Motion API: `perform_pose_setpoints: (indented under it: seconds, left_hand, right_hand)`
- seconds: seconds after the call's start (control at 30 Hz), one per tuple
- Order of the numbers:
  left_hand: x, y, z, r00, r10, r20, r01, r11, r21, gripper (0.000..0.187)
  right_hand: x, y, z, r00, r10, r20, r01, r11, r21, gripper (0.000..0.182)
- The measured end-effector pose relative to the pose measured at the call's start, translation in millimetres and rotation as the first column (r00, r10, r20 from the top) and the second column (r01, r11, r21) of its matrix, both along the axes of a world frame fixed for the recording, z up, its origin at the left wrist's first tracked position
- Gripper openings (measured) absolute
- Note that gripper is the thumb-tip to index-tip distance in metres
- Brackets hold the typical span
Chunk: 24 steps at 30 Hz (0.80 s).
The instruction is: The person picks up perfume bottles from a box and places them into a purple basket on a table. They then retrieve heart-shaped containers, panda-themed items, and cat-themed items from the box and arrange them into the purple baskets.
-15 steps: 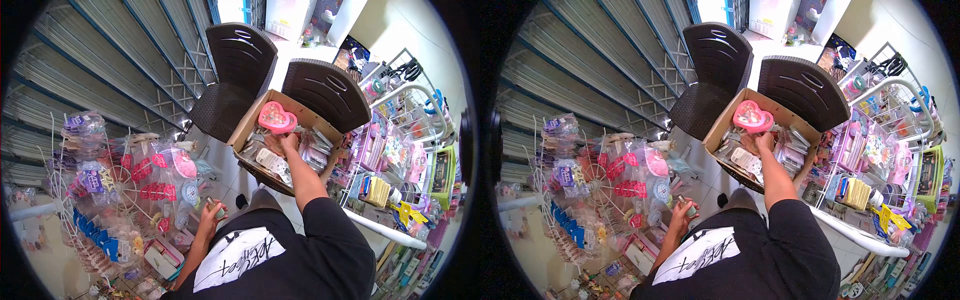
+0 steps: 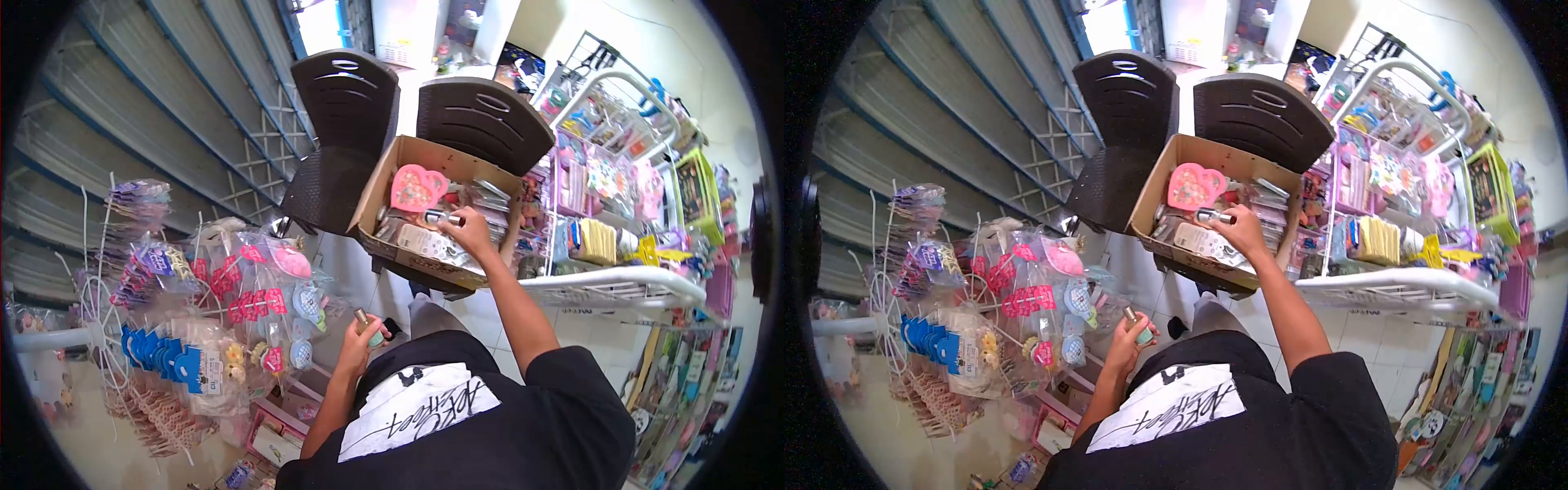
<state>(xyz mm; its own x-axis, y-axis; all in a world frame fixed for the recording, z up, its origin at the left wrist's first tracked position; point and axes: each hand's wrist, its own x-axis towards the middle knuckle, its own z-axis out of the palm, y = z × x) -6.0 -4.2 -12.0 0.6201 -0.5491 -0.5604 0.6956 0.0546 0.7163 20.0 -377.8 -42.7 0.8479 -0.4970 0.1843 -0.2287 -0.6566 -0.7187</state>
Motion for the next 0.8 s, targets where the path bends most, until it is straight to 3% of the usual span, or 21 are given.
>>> perform_pose_setpoints:
  seconds: [0.03,0.07,0.13,0.23,0.33,0.47,0.57,0.63,0.8]
  left_hand:
    - [0.2,-6.5,0.3,1.0,-0.022,0.02,0.022,0.999,-0.031,0.016]
    - [0.2,-14.8,4.8,0.999,-0.042,0.018,0.042,0.998,-0.04,0.016]
    - [0.6,-36.0,25.4,0.999,-0.047,0.008,0.047,0.993,-0.107,0.018]
    - [-2.6,-73.2,61.4,0.998,-0.053,-0.043,0.042,0.977,-0.21,0.023]
    - [-22.1,-100.7,67.9,0.988,-0.15,0.033,0.153,0.949,-0.275,0.027]
    - [-75.6,-158.5,89.6,0.937,-0.321,0.138,0.345,0.912,-0.223,0.027]
    - [-133.4,-207.0,89.3,0.884,-0.455,0.109,0.468,0.861,-0.2,0.026]
    - [-179.8,-240.6,87.5,0.846,-0.525,0.092,0.533,0.827,-0.179,0.025]
    - [-299.9,-322.9,81.3,0.72,-0.694,-0.007,0.68,0.708,-0.19,0.03]
  right_hand:
    - [-15.4,14.6,44.3,0.995,0.019,-0.097,-0.011,0.997,0.079,0.044]
    - [-31.1,21.2,56.0,0.997,0.069,0.018,-0.071,0.981,0.181,0.04]
    - [-62.9,33.6,80.0,0.992,0.128,0.005,-0.123,0.936,0.329,0.038]
    - [-111.0,52.8,118.6,0.95,0.271,0.155,-0.309,0.885,0.348,0.035]
    - [-163.5,58.0,145.6,0.939,0.33,0.097,-0.343,0.885,0.316,0.032]
    - [-253.9,44.8,160.3,0.983,0.179,0.05,-0.185,0.917,0.353,0.034]
    - [-333.6,23.6,161.6,0.997,-0.022,0.076,-0.007,0.932,0.361,0.043]
    - [-390.7,9.9,160.3,0.987,-0.148,0.055,0.098,0.844,0.527,0.048]
    - [-528.6,-22.6,149.8,0.923,-0.371,0.103,0.226,0.738,0.636,0.042]
